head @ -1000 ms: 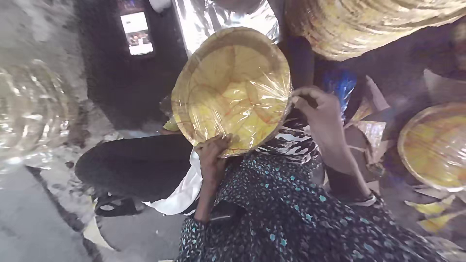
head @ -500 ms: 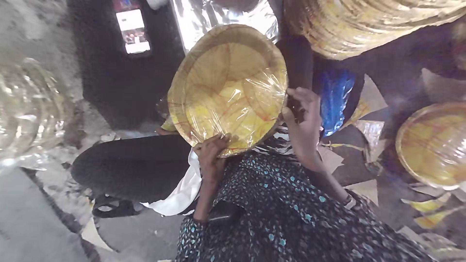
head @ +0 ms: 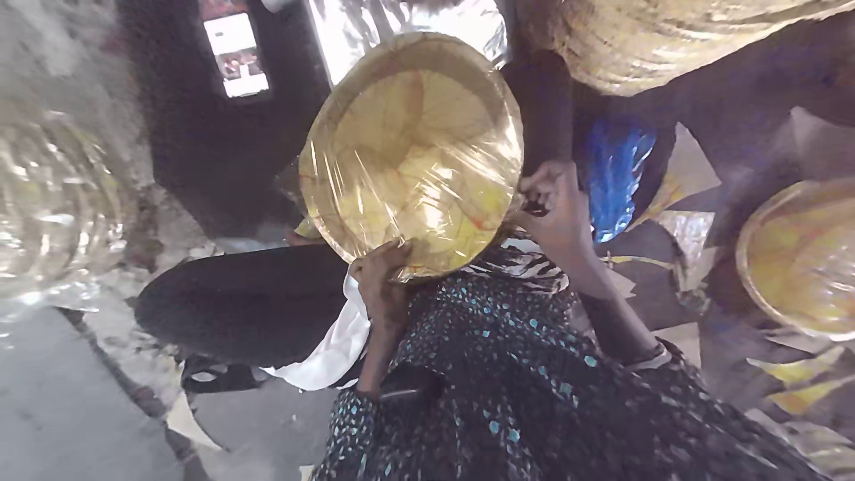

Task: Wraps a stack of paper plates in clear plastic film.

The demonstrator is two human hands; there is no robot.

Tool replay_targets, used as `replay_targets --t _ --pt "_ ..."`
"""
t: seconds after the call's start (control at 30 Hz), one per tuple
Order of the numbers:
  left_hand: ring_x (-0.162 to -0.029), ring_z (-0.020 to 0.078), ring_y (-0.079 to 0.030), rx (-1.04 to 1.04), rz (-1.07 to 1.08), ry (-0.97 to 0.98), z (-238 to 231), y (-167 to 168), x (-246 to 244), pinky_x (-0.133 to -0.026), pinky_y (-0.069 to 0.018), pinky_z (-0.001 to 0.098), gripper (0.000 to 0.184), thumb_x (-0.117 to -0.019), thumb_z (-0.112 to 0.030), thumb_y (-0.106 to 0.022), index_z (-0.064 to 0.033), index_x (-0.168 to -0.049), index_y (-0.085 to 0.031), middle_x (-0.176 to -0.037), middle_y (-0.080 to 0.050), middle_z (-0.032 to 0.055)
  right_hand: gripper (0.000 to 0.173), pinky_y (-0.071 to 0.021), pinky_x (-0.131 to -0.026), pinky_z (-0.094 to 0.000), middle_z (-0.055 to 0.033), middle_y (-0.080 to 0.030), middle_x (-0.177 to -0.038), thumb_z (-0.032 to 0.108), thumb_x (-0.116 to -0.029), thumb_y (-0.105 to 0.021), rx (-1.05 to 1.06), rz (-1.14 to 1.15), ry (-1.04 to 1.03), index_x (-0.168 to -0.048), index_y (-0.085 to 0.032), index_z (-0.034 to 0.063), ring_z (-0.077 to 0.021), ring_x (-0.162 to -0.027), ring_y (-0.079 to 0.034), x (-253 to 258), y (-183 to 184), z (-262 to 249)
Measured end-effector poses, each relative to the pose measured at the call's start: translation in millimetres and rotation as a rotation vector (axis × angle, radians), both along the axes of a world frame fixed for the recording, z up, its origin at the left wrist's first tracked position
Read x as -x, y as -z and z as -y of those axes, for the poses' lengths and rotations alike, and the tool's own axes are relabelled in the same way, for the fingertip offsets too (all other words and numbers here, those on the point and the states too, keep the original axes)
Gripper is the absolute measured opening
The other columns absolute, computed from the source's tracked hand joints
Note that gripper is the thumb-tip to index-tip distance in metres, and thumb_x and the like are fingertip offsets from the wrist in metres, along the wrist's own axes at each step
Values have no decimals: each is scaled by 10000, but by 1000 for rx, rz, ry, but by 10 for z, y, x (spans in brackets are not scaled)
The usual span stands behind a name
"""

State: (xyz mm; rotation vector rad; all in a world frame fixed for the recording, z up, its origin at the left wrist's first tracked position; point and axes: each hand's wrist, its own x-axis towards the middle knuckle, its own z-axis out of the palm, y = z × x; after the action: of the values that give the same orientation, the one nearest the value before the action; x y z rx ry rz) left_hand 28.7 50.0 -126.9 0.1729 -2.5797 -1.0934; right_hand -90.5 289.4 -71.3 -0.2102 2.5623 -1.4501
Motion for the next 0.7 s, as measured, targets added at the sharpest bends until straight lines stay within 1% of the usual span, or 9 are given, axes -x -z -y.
replay_targets --t 0.07,0.17,0.3,0.37,0.43,0.5,0.57,0.63,0.7 --pt "-1020 186 -679 0 -7 4 26 25 -1 -956 -397 412 134 -929 -60 -558 -62 -920 -692 -984 -767 90 418 -537 -672 -261 -74 -657 -912 9 -837 -748 20 -5 -19 -1177 -504 0 -89 -749 -625 4 11 10" --pt "-1003 185 -682 9 -11 5 30 30 15 -944 -398 397 126 -911 -39 -572 -53 -908 -697 -968 -768 92 387 -508 -598 -250 -63 -614 -821 11 -855 -745 27 13 -66 -1165 -515 -4 -91 -669 -587 40 16 -17" --pt "-975 188 -685 -5 -2 -8 70 47 24 -938 -411 402 132 -906 -26 -580 -54 -915 -709 -956 -765 91 344 -455 -537 -170 16 -594 -745 71 -866 -747 72 52 -189 -1131 -528 53 -16 -585 -527 119 10 -97" --pt "-984 185 -683 -28 -11 -22 70 65 27 -950 -409 391 133 -911 -29 -581 -48 -903 -713 -949 -765 92 368 -483 -578 -151 29 -612 -784 90 -866 -751 100 67 -209 -1150 -519 61 7 -628 -555 139 -3 -128" --pt "-1002 195 -672 -38 -11 -13 80 63 10 -976 -402 402 135 -926 -66 -572 -48 -907 -705 -961 -752 102 420 -536 -675 -147 30 -655 -883 121 -871 -759 125 81 -217 -1205 -512 55 24 -739 -617 141 -56 -151" --pt "-1035 206 -674 -47 -3 7 96 59 -2 -993 -409 415 131 -931 -83 -572 -51 -909 -697 -996 -756 107 428 -550 -757 -152 18 -673 -980 183 -905 -732 128 68 -232 -1245 -514 40 28 -848 -641 152 -107 -183" --pt "-1075 231 -671 -63 11 38 116 59 -31 -1008 -416 433 124 -908 -61 -586 -35 -913 -707 -1029 -755 122 349 -534 -768 -147 12 -652 -998 213 -957 -650 117 51 -227 -1236 -539 33 33 -864 -624 149 -122 -193" --pt "-1091 245 -672 -59 22 57 118 48 -18 -1009 -412 446 108 -900 -54 -602 -28 -906 -707 -1041 -757 130 290 -534 -750 -152 -10 -651 -1003 149 -959 -621 120 45 -208 -1212 -553 27 23 -844 -621 150 -123 -186" --pt "-1060 266 -683 -30 28 48 89 9 14 -991 -429 454 88 -872 -43 -622 -17 -876 -706 -1009 -757 141 252 -537 -756 -181 -41 -644 -1019 100 -944 -618 100 45 -180 -1179 -585 16 -15 -850 -620 156 -129 -173"
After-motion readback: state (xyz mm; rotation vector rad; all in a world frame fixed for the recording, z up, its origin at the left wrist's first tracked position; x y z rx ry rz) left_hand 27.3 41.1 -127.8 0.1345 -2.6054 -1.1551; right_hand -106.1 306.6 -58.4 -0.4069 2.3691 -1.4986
